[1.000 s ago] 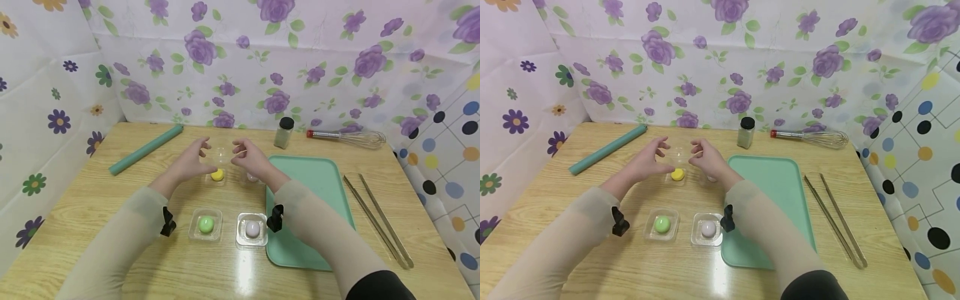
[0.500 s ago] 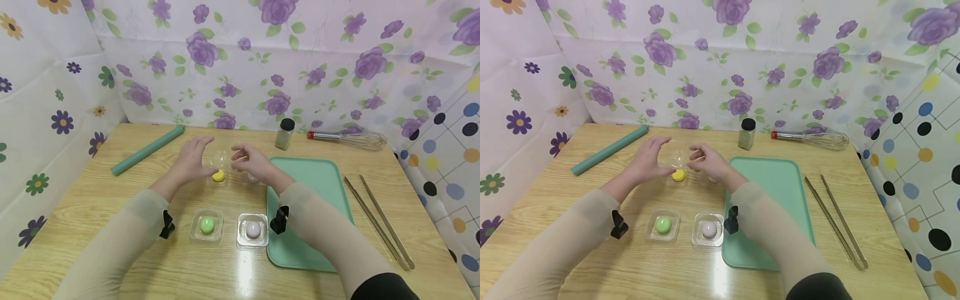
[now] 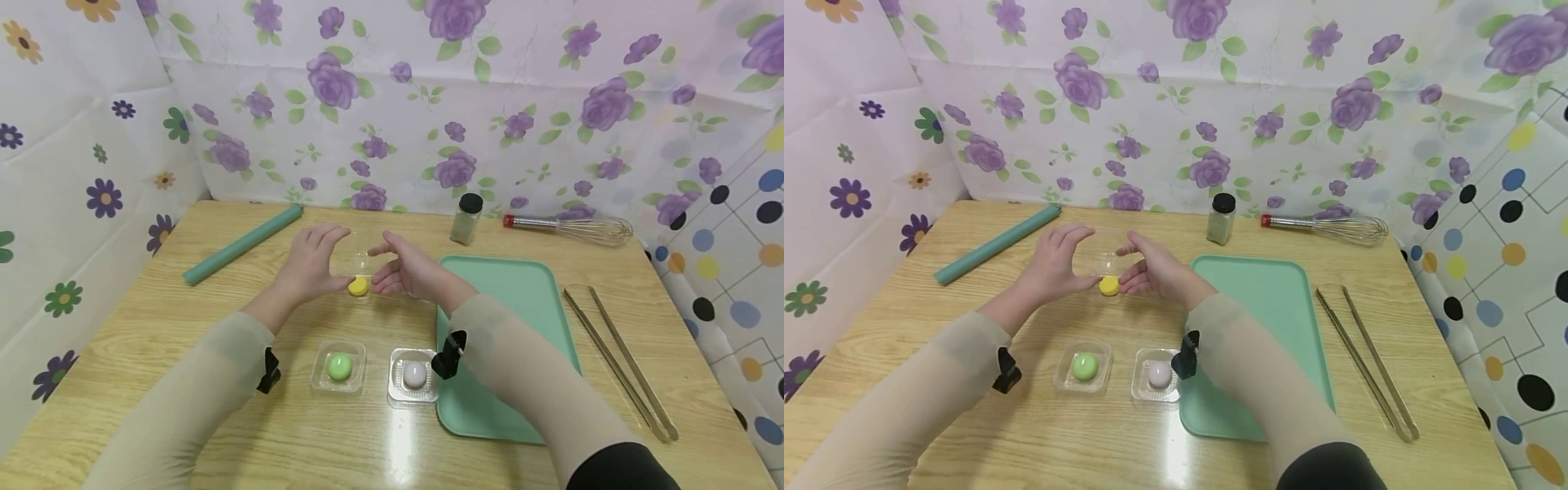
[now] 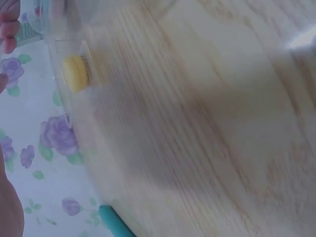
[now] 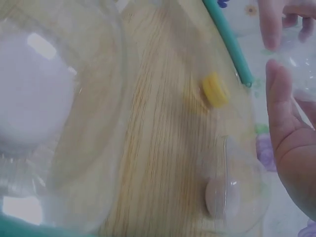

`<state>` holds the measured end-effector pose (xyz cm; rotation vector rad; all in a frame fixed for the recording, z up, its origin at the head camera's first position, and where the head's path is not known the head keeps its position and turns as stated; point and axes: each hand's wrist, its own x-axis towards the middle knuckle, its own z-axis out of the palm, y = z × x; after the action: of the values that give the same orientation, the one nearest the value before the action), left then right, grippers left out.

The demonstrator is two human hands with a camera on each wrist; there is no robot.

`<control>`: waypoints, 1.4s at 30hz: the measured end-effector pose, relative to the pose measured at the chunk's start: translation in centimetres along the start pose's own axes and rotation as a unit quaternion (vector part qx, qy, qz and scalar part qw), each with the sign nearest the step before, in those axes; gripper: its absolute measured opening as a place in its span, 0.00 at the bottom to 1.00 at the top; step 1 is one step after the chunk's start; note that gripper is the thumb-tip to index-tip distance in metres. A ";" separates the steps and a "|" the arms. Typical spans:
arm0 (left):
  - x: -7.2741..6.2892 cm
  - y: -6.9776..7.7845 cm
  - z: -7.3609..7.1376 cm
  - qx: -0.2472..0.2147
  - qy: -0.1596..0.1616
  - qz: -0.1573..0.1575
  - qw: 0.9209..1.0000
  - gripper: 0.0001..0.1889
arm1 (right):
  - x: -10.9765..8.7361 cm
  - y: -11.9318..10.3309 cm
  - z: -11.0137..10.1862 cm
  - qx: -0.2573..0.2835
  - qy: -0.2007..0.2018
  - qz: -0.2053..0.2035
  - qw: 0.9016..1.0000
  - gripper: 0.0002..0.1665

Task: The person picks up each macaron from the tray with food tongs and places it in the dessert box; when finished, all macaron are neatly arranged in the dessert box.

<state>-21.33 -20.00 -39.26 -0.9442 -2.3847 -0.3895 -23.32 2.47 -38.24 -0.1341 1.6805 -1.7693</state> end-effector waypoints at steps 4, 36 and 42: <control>0.0 -0.1 0.1 0.029 0.030 0.052 0.998 0.49 | 0.0 -0.2 0.2 -0.001 -0.003 0.020 1.000 0.41; -0.3 -0.7 -1.9 -0.308 -0.245 -0.337 0.856 0.35 | 0.3 0.6 -0.2 -0.327 0.030 -0.156 0.932 0.36; -0.4 -0.5 -1.7 -0.281 -0.242 -0.315 0.874 0.37 | 0.1 0.4 0.0 -0.444 0.034 -0.162 0.880 0.39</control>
<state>-20.79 -21.36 -38.13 -0.4730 -3.0986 -1.2810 -23.23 2.43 -38.62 -0.8014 2.5189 -1.0623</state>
